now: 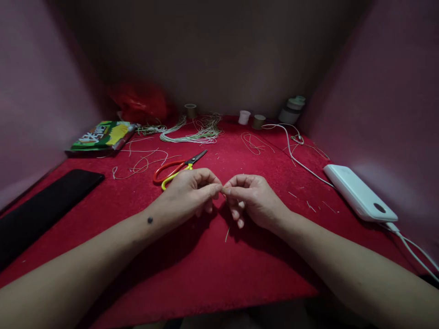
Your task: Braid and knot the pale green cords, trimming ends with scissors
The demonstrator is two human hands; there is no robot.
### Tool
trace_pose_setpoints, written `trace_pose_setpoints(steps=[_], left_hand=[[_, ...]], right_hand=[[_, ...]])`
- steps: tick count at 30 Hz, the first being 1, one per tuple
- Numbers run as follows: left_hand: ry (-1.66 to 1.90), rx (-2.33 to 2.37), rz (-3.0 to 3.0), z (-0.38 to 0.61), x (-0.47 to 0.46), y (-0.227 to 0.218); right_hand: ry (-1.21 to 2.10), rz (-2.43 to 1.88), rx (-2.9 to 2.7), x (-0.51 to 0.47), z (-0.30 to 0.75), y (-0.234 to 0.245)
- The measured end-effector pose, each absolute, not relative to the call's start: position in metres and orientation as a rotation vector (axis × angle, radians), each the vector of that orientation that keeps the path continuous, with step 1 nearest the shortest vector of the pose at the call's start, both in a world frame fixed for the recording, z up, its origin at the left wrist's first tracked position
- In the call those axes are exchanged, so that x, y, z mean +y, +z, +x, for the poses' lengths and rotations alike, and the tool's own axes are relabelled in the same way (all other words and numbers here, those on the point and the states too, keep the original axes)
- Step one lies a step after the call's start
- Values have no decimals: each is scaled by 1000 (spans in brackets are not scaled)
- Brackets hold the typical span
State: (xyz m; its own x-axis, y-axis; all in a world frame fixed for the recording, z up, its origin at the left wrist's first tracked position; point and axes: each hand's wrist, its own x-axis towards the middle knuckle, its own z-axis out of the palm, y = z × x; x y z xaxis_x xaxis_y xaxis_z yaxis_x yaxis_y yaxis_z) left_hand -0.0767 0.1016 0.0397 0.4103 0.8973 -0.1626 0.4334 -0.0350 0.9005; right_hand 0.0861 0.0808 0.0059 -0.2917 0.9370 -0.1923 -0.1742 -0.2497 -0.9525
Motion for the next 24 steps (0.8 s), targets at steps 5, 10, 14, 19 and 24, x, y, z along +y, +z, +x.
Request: trace_pose_setpoints(steps=[5, 10, 14, 19, 24], left_hand=[[538, 1185, 1634, -77, 102, 40], [522, 1200, 1664, -78, 102, 39], [533, 1201, 1718, -78, 102, 35], [585, 1198, 1891, -78, 100, 32], [565, 1208, 1816, -77, 97, 35]], right_hand=[[1658, -1091, -1144, 81, 87, 7], [1615, -1125, -1174, 81, 86, 8], [1567, -1170, -1224, 81, 85, 8], [1535, -1189, -1258, 79, 84, 8], [1515, -1175, -1279, 76, 85, 10]])
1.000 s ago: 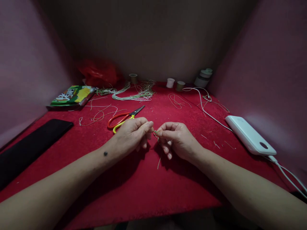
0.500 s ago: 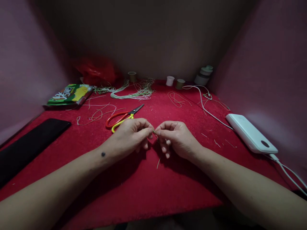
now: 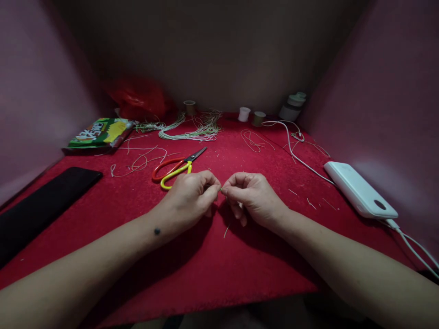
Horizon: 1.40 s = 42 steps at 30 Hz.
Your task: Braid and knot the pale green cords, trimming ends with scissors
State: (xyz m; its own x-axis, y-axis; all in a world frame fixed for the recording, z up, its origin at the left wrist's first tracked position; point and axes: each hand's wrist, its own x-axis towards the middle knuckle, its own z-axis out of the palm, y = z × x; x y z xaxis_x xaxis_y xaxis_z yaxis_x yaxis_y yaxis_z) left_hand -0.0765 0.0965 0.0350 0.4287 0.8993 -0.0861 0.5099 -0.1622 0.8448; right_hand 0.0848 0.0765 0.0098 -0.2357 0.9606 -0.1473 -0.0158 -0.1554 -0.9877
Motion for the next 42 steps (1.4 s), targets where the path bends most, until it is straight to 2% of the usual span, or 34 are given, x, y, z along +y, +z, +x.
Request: trace_pose_setpoints(steps=[14, 22, 28, 32, 35, 38, 42], left_hand=[[534, 1246, 1669, -82, 104, 50], [721, 1236, 1855, -85, 106, 43], [487, 1267, 1733, -89, 114, 45], [385, 1435, 2059, -97, 126, 43], [467, 1467, 2372, -102, 131, 36], [607, 1334, 2503, -101, 130, 28], [603, 1058, 2483, -95, 122, 25]], right_hand=[[1492, -1116, -1293, 84, 92, 8], [1531, -1098, -1286, 80, 91, 12], [1437, -1032, -1265, 89, 95, 7], [1338, -1108, -1258, 94, 98, 9], [1298, -1215, -1271, 95, 97, 12], [1299, -1297, -1292, 94, 94, 14], [1294, -1292, -1376, 92, 92, 13]])
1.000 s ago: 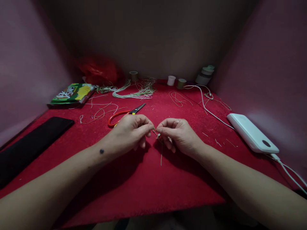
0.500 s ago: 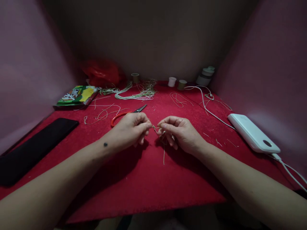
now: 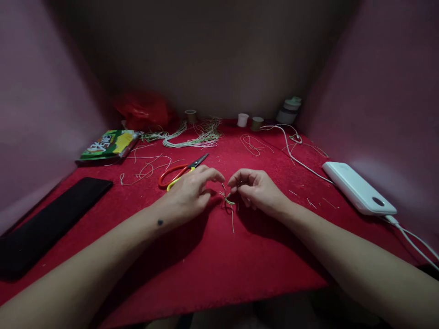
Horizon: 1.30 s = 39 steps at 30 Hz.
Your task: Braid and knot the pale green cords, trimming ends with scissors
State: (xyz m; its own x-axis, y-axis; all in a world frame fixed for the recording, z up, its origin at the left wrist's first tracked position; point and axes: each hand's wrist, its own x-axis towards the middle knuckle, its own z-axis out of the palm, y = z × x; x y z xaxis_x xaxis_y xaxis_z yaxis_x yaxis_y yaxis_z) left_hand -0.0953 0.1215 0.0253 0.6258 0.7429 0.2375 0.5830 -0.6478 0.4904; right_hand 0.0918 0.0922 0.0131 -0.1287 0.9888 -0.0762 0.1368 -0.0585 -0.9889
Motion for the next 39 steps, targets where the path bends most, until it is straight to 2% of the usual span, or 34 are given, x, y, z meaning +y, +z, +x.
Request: trace_pose_setpoints(steps=[7, 20, 33, 39], left_hand=[[566, 938, 2521, -86, 115, 16], [769, 978, 2389, -85, 114, 6], [805, 1151, 2026, -87, 125, 6], [1074, 1314, 1940, -89, 124, 18]], right_hand=[[1389, -1300, -1444, 91, 92, 8], [1538, -1068, -1456, 92, 92, -7], [1463, -1252, -1597, 90, 95, 10], [1548, -1130, -1445, 92, 98, 1]])
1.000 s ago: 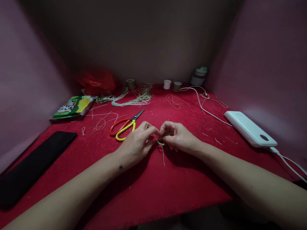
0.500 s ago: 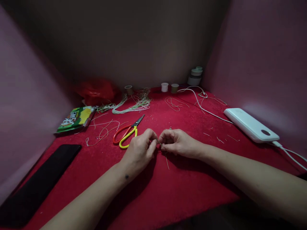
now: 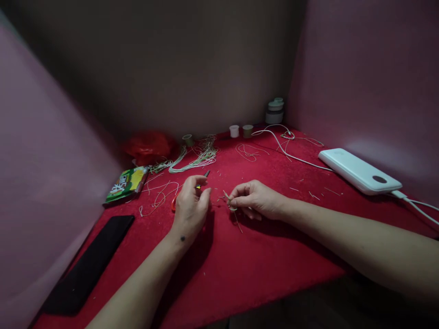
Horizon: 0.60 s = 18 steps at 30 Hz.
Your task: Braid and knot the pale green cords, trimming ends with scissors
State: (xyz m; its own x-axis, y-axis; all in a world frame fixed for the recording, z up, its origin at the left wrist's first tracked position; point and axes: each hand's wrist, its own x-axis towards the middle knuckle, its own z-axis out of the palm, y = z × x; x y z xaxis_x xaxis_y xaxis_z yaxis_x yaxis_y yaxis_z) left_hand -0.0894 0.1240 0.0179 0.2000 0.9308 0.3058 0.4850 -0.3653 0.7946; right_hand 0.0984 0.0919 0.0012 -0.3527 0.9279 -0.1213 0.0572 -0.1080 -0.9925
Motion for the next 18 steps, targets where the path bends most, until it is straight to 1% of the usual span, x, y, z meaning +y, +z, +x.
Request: trace_pose_setpoints(steps=[2, 6, 8, 13, 18], left_hand=[[1041, 1319, 1875, -89, 120, 26], [648, 1152, 1511, -79, 111, 31], [551, 1069, 1422, -73, 107, 27], [530, 1027, 1360, -67, 102, 18], [499, 1090, 1414, -69, 101, 23]], right_hand=[[1539, -1102, -1364, 93, 99, -1], [1463, -1095, -1291, 95, 97, 1], [1435, -1081, -1269, 94, 96, 4], [1476, -1025, -1207, 91, 96, 8], [1577, -954, -1163, 92, 95, 4]])
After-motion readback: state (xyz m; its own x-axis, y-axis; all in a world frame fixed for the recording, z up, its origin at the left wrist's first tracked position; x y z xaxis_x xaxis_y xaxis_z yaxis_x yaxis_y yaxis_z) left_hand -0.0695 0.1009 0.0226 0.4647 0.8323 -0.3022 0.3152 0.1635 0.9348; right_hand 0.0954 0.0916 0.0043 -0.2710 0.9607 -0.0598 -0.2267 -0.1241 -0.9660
